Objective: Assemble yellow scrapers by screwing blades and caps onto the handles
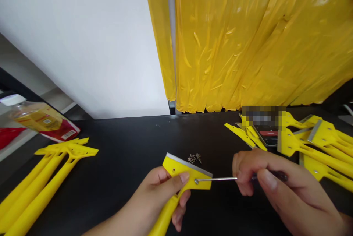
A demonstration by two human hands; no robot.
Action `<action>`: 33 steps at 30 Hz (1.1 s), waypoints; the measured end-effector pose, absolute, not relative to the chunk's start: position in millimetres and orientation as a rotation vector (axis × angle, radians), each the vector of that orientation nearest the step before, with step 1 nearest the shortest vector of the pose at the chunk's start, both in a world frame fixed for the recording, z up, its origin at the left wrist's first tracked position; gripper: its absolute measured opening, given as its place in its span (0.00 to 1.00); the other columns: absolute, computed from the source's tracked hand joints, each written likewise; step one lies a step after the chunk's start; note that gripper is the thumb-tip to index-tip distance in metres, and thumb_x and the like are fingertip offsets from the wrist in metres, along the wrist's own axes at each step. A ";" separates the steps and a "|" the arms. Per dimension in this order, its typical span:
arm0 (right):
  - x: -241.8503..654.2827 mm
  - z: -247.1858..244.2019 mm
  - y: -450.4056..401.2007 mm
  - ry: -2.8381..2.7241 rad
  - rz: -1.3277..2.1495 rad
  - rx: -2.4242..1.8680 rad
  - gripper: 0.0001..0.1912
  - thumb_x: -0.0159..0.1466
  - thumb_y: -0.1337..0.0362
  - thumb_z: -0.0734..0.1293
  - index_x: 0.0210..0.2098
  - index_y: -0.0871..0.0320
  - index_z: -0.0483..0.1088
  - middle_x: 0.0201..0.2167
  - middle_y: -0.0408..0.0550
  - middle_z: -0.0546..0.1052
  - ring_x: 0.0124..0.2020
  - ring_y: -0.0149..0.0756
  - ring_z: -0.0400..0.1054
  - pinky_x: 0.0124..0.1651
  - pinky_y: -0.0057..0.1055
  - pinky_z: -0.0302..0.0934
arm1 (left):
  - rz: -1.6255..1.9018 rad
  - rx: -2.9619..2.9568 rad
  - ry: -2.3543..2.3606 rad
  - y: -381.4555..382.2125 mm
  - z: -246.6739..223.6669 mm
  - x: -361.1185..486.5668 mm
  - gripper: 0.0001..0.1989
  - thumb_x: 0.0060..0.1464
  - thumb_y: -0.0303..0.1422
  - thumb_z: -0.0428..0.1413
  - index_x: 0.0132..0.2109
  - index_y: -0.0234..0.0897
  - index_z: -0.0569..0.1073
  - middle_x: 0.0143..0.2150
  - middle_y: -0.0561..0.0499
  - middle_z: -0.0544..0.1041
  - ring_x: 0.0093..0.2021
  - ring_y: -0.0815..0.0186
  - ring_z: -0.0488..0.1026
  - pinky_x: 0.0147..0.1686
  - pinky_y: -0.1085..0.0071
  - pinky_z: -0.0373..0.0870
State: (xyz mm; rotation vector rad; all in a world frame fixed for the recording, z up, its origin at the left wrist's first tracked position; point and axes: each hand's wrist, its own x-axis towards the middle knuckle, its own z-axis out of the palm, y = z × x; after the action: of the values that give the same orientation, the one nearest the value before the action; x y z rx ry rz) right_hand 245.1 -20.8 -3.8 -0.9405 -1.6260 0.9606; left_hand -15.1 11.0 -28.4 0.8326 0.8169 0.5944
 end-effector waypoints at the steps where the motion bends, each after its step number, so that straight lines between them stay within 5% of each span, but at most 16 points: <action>1: 243.0 -1.3 -19.6 -1.612 0.932 -0.944 0.19 0.74 0.46 0.63 0.39 0.54 0.76 0.27 0.47 0.73 0.31 0.40 0.69 0.34 0.35 0.66 | 0.594 0.828 0.818 11.3 -28.5 -15.1 0.24 0.61 0.48 0.62 0.24 0.35 0.72 0.15 0.56 0.65 0.14 0.73 0.60 0.17 0.76 0.69; 8: 232.6 11.5 -11.4 -1.597 0.876 -0.943 0.23 0.70 0.41 0.66 0.38 0.55 0.76 0.26 0.47 0.72 0.31 0.40 0.69 0.34 0.36 0.69 | 0.599 0.822 0.785 12.6 -25.4 -14.9 0.24 0.63 0.45 0.60 0.24 0.34 0.73 0.15 0.56 0.66 0.14 0.74 0.60 0.18 0.77 0.70; 20: 252.1 -7.3 -21.4 -1.706 1.033 -0.888 0.14 0.78 0.59 0.58 0.41 0.51 0.73 0.30 0.43 0.71 0.33 0.35 0.67 0.36 0.31 0.61 | 0.608 0.806 0.779 13.4 -27.8 -15.1 0.23 0.63 0.45 0.61 0.24 0.34 0.73 0.15 0.56 0.65 0.14 0.74 0.60 0.19 0.77 0.72; 28: 248.2 -0.5 -24.3 -1.867 0.780 -0.822 0.06 0.75 0.62 0.62 0.45 0.50 0.72 0.31 0.44 0.74 0.31 0.35 0.71 0.33 0.31 0.64 | 0.605 0.853 0.862 9.0 -34.3 -14.8 0.24 0.59 0.49 0.63 0.24 0.35 0.73 0.15 0.56 0.66 0.15 0.73 0.63 0.19 0.76 0.70; 33: 239.3 5.0 -27.0 -1.974 0.508 -0.719 0.10 0.77 0.57 0.59 0.45 0.51 0.70 0.27 0.45 0.77 0.30 0.39 0.75 0.35 0.35 0.67 | 0.595 0.884 0.883 8.9 -34.2 -14.4 0.26 0.59 0.50 0.63 0.23 0.35 0.71 0.14 0.55 0.66 0.15 0.73 0.63 0.19 0.76 0.70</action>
State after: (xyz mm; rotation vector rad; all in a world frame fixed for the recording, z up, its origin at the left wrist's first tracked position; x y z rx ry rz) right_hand 239.3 -27.0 5.0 -0.7190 -1.9740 0.5084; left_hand -14.4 8.9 -34.2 0.8838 0.8833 0.5949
